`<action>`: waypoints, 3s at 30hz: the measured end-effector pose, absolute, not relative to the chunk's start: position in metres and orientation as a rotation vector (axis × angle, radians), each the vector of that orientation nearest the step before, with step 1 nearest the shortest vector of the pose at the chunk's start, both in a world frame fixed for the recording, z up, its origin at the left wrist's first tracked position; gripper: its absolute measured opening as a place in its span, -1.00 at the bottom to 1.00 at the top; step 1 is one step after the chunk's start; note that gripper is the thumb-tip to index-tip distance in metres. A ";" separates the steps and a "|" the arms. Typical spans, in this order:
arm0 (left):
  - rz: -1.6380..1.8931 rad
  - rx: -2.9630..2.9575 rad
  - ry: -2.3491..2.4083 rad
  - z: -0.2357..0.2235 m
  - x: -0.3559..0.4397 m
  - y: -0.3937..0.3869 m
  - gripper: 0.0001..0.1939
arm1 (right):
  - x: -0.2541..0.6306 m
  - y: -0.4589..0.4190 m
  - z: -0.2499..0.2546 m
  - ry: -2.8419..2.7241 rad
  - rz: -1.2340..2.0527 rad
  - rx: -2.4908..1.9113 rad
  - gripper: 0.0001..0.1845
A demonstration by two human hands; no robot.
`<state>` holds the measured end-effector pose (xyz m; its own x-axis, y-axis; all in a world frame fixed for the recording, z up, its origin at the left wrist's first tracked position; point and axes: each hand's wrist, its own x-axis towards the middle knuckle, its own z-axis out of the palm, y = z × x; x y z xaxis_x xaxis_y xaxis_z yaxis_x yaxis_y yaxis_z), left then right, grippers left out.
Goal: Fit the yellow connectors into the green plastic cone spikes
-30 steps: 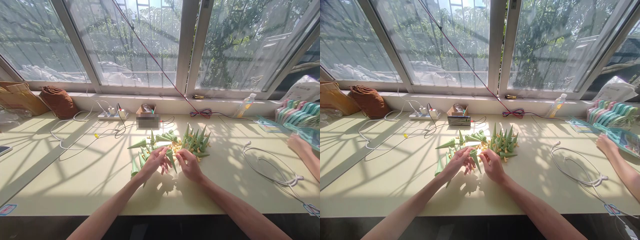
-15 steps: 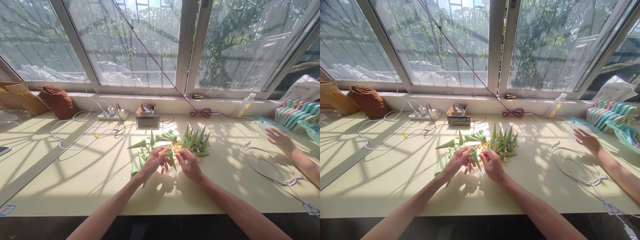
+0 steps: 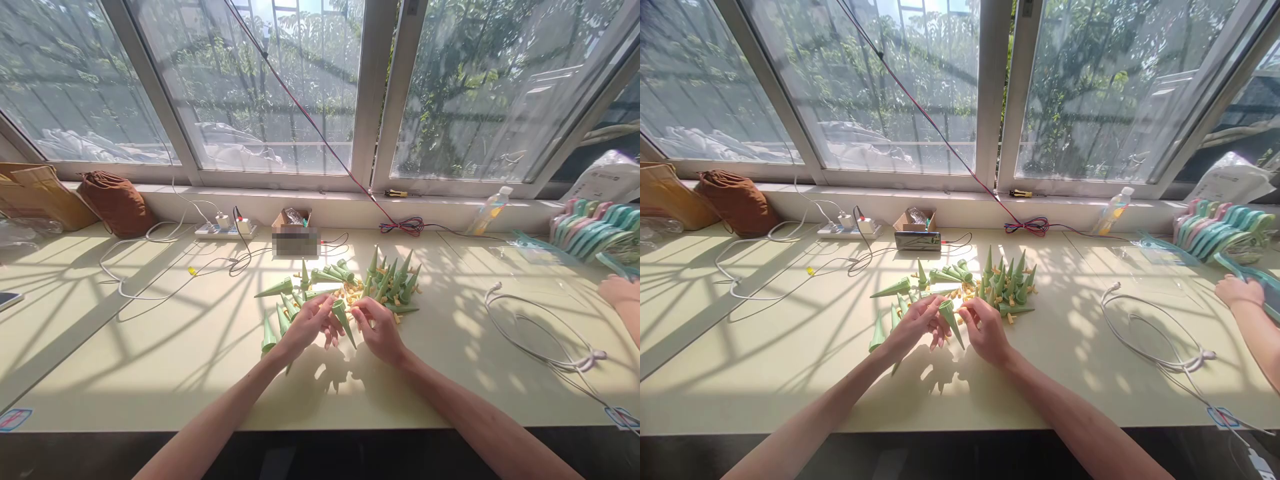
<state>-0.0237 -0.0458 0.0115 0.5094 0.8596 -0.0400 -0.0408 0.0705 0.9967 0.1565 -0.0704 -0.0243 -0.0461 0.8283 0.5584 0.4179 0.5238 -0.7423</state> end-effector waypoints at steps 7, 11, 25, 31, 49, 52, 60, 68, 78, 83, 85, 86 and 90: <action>0.787 1.358 0.776 0.013 -0.024 -0.045 -0.53 | 0.156 -0.070 -0.022 -1.662 0.470 -1.075 -0.80; 0.789 1.364 0.753 0.011 -0.025 -0.045 -0.51 | 0.156 -0.071 -0.022 -1.656 0.471 -1.075 -0.79; 0.820 1.382 0.750 0.006 -0.025 -0.043 -0.49 | 0.156 -0.070 -0.023 -1.632 0.477 -1.078 -0.80; 0.825 1.395 0.749 0.005 -0.026 -0.043 -0.51 | 0.156 -0.070 -0.023 -1.630 0.482 -1.076 -0.81; 0.832 1.395 0.750 0.004 -0.027 -0.042 -0.53 | 0.156 -0.069 -0.023 -1.635 0.495 -1.085 -0.80; 0.828 1.399 0.748 0.004 -0.027 -0.042 -0.55 | 0.156 -0.069 -0.023 -1.634 0.499 -1.086 -0.81; 0.829 1.405 0.741 0.005 -0.026 -0.044 -0.57 | 0.156 -0.071 -0.022 -1.636 0.505 -1.083 -0.81; 0.835 1.410 0.743 0.005 -0.026 -0.043 -0.59 | 0.155 -0.070 -0.020 -1.632 0.515 -1.091 -0.80; 0.828 1.416 0.747 0.004 -0.028 -0.042 -0.59 | 0.156 -0.070 -0.022 -1.630 0.532 -1.104 -0.80; 0.825 1.422 0.738 0.003 -0.028 -0.042 -0.60 | 0.156 -0.070 -0.022 -1.628 0.537 -1.108 -0.80; 0.827 1.426 0.736 0.003 -0.028 -0.042 -0.61 | 0.156 -0.070 -0.022 -1.629 0.540 -1.109 -0.81; 0.828 1.429 0.735 0.003 -0.028 -0.042 -0.61 | 0.156 -0.070 -0.022 -1.628 0.541 -1.109 -0.81; 0.828 1.443 0.741 0.004 -0.028 -0.042 -0.63 | 0.157 -0.070 -0.021 -1.628 0.546 -1.108 -0.80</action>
<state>-0.0278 -0.0419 0.0041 0.5355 0.8427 0.0552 -0.0380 -0.0413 0.9984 0.1567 -0.0701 -0.0213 -0.0272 0.8665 0.4984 0.3905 0.4682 -0.7927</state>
